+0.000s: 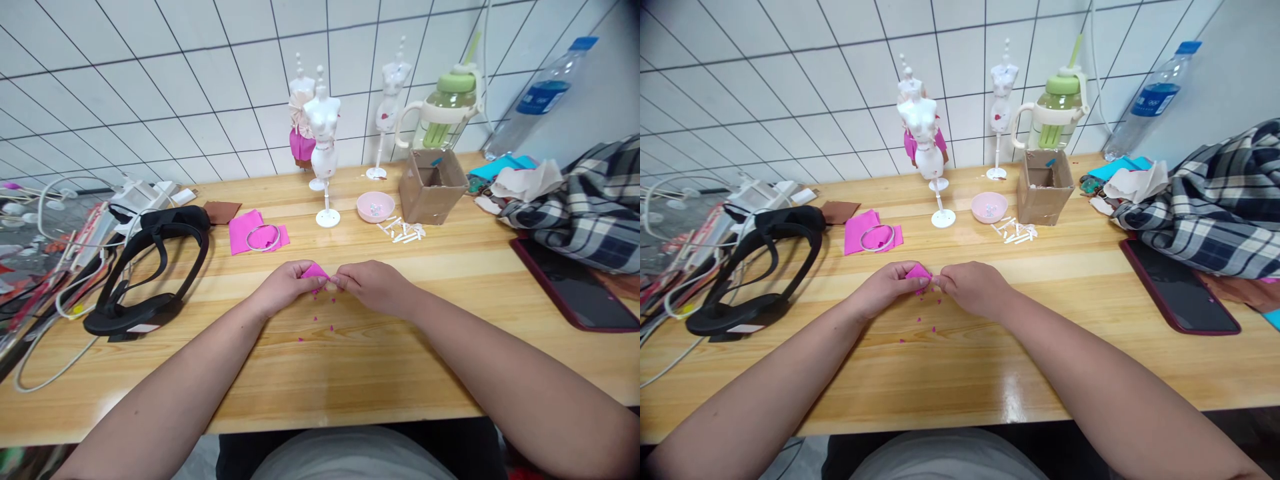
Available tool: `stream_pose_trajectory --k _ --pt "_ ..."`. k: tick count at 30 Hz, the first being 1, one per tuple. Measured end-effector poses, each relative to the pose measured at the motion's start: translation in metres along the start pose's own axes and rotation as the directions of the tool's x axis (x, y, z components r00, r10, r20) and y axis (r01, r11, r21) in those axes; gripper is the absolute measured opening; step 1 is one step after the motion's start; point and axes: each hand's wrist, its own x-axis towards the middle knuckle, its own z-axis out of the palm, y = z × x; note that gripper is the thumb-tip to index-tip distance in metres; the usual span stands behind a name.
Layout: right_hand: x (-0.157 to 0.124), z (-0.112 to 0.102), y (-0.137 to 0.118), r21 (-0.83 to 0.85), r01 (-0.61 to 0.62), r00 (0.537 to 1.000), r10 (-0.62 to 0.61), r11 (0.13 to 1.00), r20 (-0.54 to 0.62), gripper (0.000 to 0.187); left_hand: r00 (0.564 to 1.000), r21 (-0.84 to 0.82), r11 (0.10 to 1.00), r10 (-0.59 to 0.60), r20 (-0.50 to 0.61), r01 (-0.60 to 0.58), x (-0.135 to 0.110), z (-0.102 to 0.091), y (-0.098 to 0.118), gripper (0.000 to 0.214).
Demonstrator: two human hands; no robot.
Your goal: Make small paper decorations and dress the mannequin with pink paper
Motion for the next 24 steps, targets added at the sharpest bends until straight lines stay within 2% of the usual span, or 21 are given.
stream_pose_trajectory --k 11,24 --pt "0.006 0.002 0.007 0.161 0.005 0.998 -0.015 0.987 0.056 0.039 1.000 0.022 1.000 0.021 0.012 -0.021 0.000 -0.001 0.001 0.027" --pt "0.009 0.003 0.013 0.211 0.020 0.996 -0.039 0.977 0.084 0.036 0.999 0.041 0.999 0.028 0.034 -0.029 -0.001 0.001 0.002 0.026"
